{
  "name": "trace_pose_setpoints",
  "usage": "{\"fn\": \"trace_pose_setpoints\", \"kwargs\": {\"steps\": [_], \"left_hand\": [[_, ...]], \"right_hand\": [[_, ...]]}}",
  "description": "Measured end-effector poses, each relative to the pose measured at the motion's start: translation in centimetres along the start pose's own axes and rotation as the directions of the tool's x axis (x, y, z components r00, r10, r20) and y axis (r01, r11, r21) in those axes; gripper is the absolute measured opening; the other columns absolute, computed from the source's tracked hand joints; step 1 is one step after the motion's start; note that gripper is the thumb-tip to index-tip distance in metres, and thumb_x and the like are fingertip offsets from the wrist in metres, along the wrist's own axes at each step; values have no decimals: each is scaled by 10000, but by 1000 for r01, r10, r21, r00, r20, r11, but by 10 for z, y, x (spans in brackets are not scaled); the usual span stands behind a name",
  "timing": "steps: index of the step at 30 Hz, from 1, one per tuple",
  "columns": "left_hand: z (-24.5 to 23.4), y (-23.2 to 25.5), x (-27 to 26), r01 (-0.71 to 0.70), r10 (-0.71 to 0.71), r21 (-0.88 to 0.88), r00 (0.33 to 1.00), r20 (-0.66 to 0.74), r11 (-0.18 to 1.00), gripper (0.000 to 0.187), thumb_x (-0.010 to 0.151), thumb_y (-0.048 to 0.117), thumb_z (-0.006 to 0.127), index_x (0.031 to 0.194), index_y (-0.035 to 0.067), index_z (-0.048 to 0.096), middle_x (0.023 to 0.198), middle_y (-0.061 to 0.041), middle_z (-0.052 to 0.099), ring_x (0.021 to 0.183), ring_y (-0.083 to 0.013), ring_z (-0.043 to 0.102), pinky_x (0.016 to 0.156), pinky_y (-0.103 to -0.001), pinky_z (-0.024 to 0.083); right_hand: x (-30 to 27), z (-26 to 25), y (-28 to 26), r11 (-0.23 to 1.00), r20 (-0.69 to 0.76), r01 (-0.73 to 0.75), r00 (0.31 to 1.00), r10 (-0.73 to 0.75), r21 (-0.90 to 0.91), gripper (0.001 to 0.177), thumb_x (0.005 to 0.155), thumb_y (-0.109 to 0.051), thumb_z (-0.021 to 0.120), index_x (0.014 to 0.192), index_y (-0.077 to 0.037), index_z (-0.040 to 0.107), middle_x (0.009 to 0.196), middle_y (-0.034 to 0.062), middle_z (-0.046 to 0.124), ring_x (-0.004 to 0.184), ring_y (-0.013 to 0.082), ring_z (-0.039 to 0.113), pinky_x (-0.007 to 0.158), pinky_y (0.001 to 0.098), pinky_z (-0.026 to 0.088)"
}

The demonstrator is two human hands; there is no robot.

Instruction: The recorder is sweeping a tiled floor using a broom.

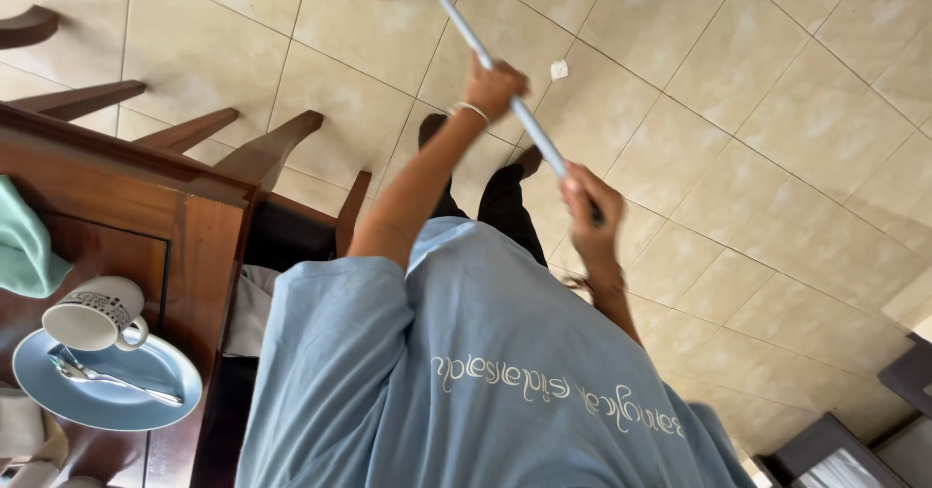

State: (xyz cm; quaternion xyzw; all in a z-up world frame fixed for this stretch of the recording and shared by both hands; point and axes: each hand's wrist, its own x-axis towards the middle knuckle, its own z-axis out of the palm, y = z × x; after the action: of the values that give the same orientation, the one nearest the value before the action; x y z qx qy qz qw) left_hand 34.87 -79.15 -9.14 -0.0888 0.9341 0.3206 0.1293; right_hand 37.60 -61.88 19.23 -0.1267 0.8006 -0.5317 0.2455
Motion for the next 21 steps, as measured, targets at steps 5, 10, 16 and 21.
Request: {"fn": "trace_pose_setpoints", "kwargs": {"steps": [5, 10, 16, 21], "left_hand": [[-34, 90, -35, -231, 231, -67, 973, -4, 971, 194, 911, 162, 701, 1059, 286, 724, 915, 67, 727, 1075, -138, 648, 1134, -566, 231], [-120, 91, -103, -253, 224, -102, 945, -238, 962, 194, 855, 136, 749, 1016, 243, 727, 906, 93, 725, 982, -138, 647, 1018, -523, 272], [-114, -56, -142, 205, -180, 190, 974, -138, 960, 257, 888, 13, 688, 1027, 226, 723, 886, 22, 686, 1041, -192, 636, 996, -571, 319], [-92, -143, -137, 452, -477, 186, 870, 126, 872, 158, 941, 228, 681, 1000, 336, 781, 1085, 55, 728, 1126, -201, 619, 1105, -624, 228]], "right_hand": [[-33, -66, -78, 979, 105, 196, 976, -189, -63, 278, 1096, -140, 557, 845, -20, 560, 734, 27, 508, 658, 113, 459, 1048, 378, 515], [-33, -56, -102, 884, 37, 400, 907, -420, 242, 356, 1002, -209, 653, 733, -102, 446, 663, 11, 480, 590, 175, 505, 917, 354, 503], [23, 59, -3, 653, 94, 125, 953, -289, 747, 474, 1082, -363, 571, 798, 6, 483, 772, 46, 513, 625, 100, 406, 575, 250, 373], [52, 127, 54, 903, 397, 21, 894, -210, 429, 380, 1164, -206, 540, 843, -3, 518, 839, 21, 605, 727, 81, 468, 713, 270, 444]]}}
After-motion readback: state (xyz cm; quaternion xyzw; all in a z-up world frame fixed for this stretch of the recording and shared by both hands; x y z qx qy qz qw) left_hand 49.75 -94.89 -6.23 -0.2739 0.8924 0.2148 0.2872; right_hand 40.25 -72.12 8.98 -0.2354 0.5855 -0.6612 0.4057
